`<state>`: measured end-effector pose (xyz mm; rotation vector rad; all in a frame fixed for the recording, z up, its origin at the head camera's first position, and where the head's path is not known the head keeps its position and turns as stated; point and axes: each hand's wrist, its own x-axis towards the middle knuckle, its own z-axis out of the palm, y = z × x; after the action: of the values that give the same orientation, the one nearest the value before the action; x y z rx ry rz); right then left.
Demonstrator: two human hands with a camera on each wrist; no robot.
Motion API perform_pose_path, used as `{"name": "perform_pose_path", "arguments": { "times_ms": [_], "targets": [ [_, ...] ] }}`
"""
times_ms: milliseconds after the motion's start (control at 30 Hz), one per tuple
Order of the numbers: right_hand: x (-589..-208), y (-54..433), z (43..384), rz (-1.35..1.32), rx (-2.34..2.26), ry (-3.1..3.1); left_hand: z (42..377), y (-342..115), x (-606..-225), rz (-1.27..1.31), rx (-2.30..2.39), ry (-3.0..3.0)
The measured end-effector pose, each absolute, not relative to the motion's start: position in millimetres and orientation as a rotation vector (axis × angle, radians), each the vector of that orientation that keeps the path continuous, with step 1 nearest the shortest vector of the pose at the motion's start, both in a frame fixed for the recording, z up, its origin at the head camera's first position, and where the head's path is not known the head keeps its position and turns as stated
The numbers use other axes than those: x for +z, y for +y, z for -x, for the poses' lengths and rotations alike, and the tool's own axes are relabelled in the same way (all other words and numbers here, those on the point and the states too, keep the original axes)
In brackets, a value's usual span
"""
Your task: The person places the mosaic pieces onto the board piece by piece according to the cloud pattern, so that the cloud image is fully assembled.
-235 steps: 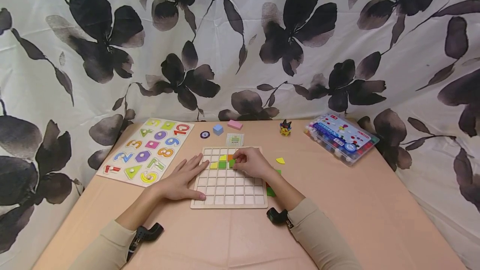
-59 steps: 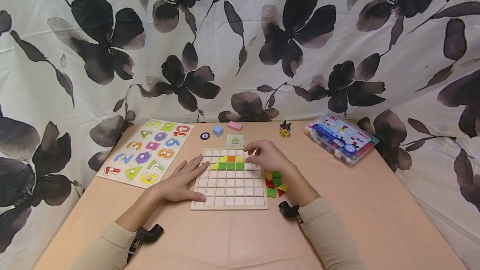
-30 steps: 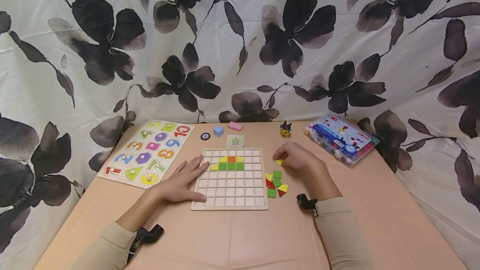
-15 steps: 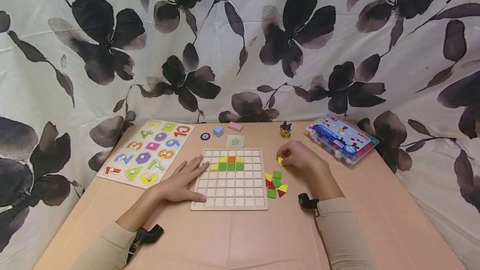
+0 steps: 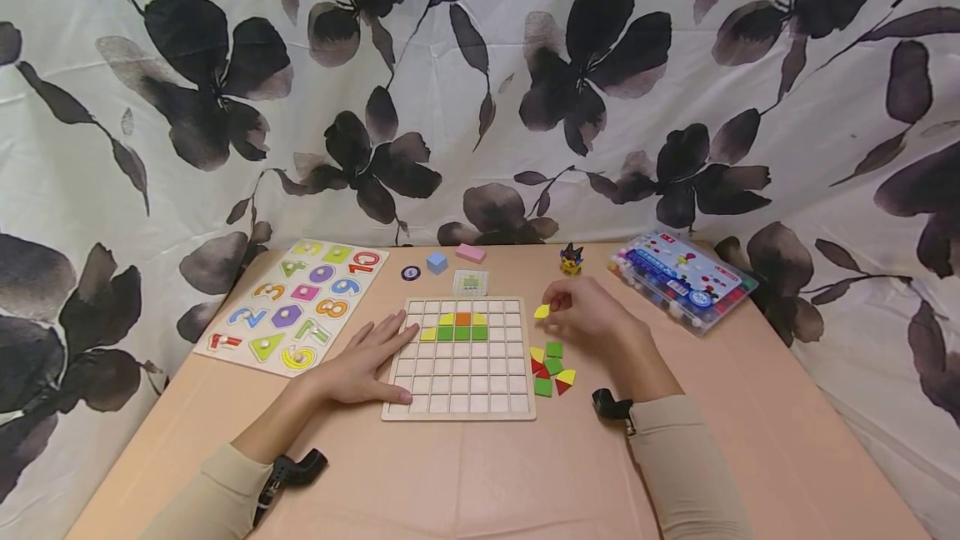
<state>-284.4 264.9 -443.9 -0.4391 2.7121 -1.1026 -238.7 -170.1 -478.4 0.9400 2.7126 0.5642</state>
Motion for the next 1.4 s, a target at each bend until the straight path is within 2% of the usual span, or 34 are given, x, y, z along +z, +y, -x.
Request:
{"name": "perform_pose_path", "arguments": {
  "times_ms": [233, 700, 933, 1400],
  "targets": [
    [-444, 234, 280, 0.482, -1.2, 2.715, 239, -170, -481, -0.942, 0.566, 2.718],
    [-450, 192, 282, 0.649, -0.873, 2.807, 238, -169, -478, -0.948, 0.567, 2.713],
    [-452, 183, 279, 0.661, -0.784, 2.82, 238, -169, -476, -0.947, 0.559, 2.715],
    [-456, 183, 278, 0.619, -0.882, 2.77, 238, -170, -478, -0.942, 0.571, 2.712]
  ]
}}
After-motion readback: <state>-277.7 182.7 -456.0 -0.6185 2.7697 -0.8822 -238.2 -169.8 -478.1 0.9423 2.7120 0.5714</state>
